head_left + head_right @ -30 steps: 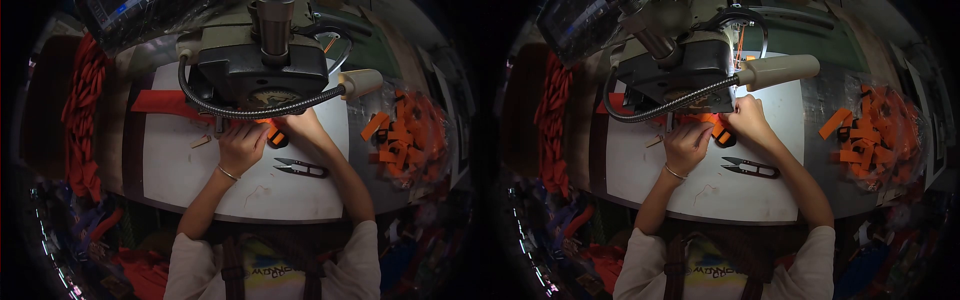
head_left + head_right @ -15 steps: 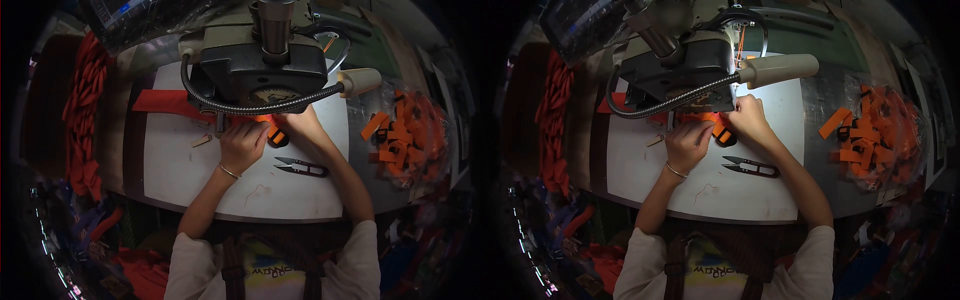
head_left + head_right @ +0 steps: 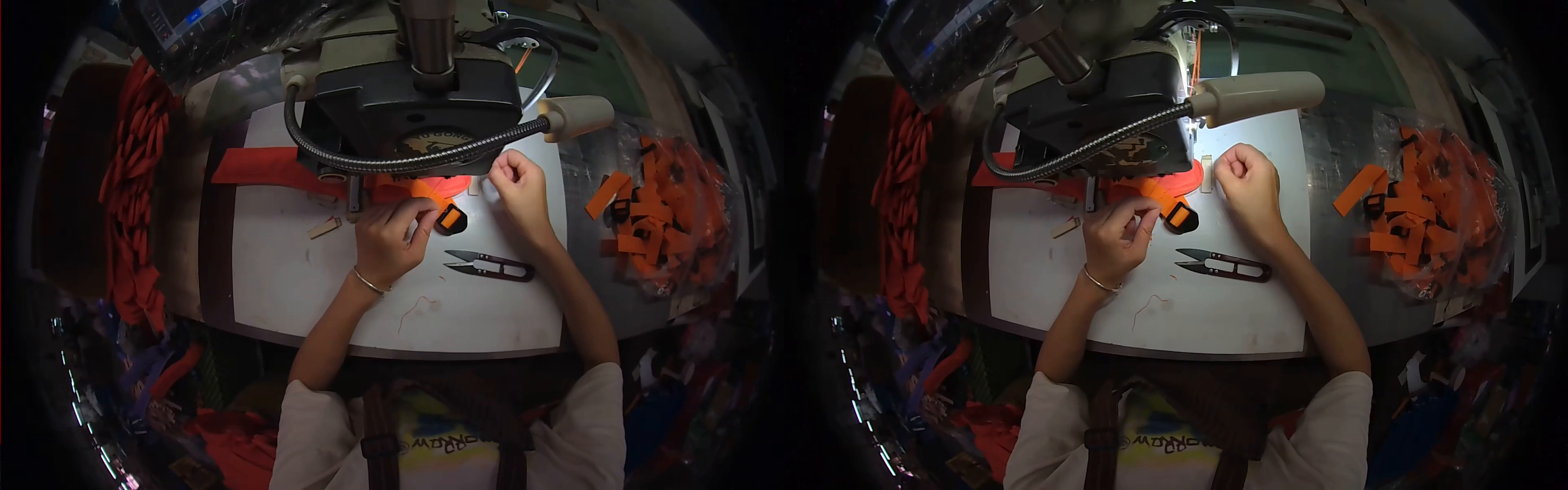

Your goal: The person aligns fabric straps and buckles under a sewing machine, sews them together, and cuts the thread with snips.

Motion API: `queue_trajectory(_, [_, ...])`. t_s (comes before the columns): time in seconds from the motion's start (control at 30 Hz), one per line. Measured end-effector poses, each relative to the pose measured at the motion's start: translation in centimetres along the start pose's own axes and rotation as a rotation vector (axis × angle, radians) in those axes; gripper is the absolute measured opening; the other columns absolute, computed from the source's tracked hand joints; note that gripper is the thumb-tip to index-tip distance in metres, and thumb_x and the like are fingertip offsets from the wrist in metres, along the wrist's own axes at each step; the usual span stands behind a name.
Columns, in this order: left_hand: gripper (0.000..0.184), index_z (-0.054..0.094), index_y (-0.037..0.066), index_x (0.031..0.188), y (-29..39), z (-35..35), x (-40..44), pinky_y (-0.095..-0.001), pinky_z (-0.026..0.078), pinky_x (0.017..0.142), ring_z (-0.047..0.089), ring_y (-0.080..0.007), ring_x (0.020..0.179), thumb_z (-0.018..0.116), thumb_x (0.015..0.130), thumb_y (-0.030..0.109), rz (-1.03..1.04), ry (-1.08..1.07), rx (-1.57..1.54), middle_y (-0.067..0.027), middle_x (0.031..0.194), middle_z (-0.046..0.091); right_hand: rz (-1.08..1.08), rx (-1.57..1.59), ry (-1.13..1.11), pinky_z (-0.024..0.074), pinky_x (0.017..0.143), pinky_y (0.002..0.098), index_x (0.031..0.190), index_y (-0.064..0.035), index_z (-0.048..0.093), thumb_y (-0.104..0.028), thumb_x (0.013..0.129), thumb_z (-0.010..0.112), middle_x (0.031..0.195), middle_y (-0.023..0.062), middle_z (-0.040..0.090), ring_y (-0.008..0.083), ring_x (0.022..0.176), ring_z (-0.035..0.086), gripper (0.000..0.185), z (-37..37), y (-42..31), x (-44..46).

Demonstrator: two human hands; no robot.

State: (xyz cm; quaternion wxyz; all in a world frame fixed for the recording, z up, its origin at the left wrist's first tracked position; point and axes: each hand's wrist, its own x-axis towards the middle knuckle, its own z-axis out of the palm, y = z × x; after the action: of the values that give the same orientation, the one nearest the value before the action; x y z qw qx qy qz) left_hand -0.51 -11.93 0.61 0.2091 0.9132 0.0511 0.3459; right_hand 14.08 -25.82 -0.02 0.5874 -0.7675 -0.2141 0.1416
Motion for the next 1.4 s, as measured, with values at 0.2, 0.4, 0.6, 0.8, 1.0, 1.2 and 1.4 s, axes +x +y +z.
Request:
queue_trajectory(0.2, [0.011, 0.065, 0.006, 0.080, 1.6, -0.8, -0.7, -0.0195, 0.039, 0.051, 0.048, -0.0083, 0.051, 0.067, 0.071, 0.001, -0.296, -0.209, -0.655, 0.0014, 0.066, 0.063, -0.663, -0.160, -0.097, 0.0401, 0.061, 0.0282, 0.096, -0.0057, 0.059, -0.001, 0.072, 0.061, 0.082, 0.0036, 0.055, 0.0170, 0.066, 0.047, 0.025, 0.3, -1.5, -4.9])
queue_trajectory(0.4, [0.011, 0.066, 0.004, 0.084, 2.2, -1.9, -1.2, -0.0179, 0.038, 0.053, 0.048, -0.0063, 0.055, 0.066, 0.074, 0.000, -0.325, -0.226, -0.982, -0.0003, 0.066, 0.062, -0.976, -0.151, -0.128, 0.0430, 0.061, 0.0271, 0.088, -0.0050, 0.065, -0.002, 0.070, 0.066, 0.087, 0.0058, 0.060, 0.0170, 0.068, 0.052, 0.018, 1.3, -1.1, -4.9])
queue_trajectory(0.6, [0.009, 0.067, 0.005, 0.086, 2.3, -2.4, 1.1, -0.0186, 0.040, 0.055, 0.050, -0.0075, 0.058, 0.066, 0.076, 0.006, -0.477, -0.255, -0.934, 0.0002, 0.071, 0.061, -0.844, -0.045, -0.109, 0.0413, 0.058, 0.0259, 0.082, -0.0038, 0.065, -0.005, 0.073, 0.065, 0.081, 0.0053, 0.061, 0.0169, 0.065, 0.050, 0.010, 0.8, -1.5, -5.5])
queue_trajectory(0.8, [0.012, 0.065, 0.009, 0.087, -0.1, 0.2, 1.2, -0.0219, 0.042, 0.055, 0.051, -0.0116, 0.059, 0.065, 0.076, 0.011, 0.185, -0.138, 0.120, 0.0018, 0.077, 0.060, -0.343, -0.159, 0.055, 0.0386, 0.055, 0.0239, 0.078, -0.0025, 0.062, -0.006, 0.076, 0.061, 0.071, 0.0045, 0.059, 0.0163, 0.062, 0.049, 0.004, 1.3, -1.7, -4.0])
queue_trajectory(1.0, [0.012, 0.064, 0.007, 0.083, -0.8, 0.6, 0.7, -0.0259, 0.042, 0.052, 0.051, -0.0156, 0.054, 0.066, 0.071, 0.006, 0.220, 0.035, 0.246, 0.0013, 0.072, 0.060, -0.367, -0.416, -0.062, 0.0378, 0.055, 0.0214, 0.075, -0.0016, 0.060, -0.005, 0.077, 0.059, 0.064, 0.0039, 0.056, 0.0128, 0.062, 0.047, 0.004, 3.0, -0.1, -0.8])
queue_trajectory(1.2, [0.017, 0.060, 0.012, 0.086, -1.3, 0.9, 0.3, -0.0256, 0.042, 0.053, 0.049, -0.0155, 0.057, 0.064, 0.070, 0.009, 0.175, 0.065, 0.261, 0.0016, 0.073, 0.056, -0.151, -0.125, -0.101, 0.0328, 0.070, 0.0301, 0.058, -0.0046, 0.050, -0.016, 0.075, 0.057, 0.054, 0.0055, 0.047, 0.0182, 0.067, 0.038, 0.022, 4.0, 0.5, 0.3])
queue_trajectory(1.4, [0.015, 0.061, 0.011, 0.083, -1.3, 0.4, 0.4, -0.0255, 0.043, 0.052, 0.052, -0.0157, 0.057, 0.065, 0.069, 0.008, 0.145, 0.058, 0.259, 0.0008, 0.072, 0.059, -0.082, 0.004, -0.132, 0.0365, 0.060, 0.0305, 0.061, -0.0012, 0.050, -0.012, 0.074, 0.060, 0.056, 0.0060, 0.048, 0.0182, 0.064, 0.040, 0.020, 4.1, 2.0, 0.6])
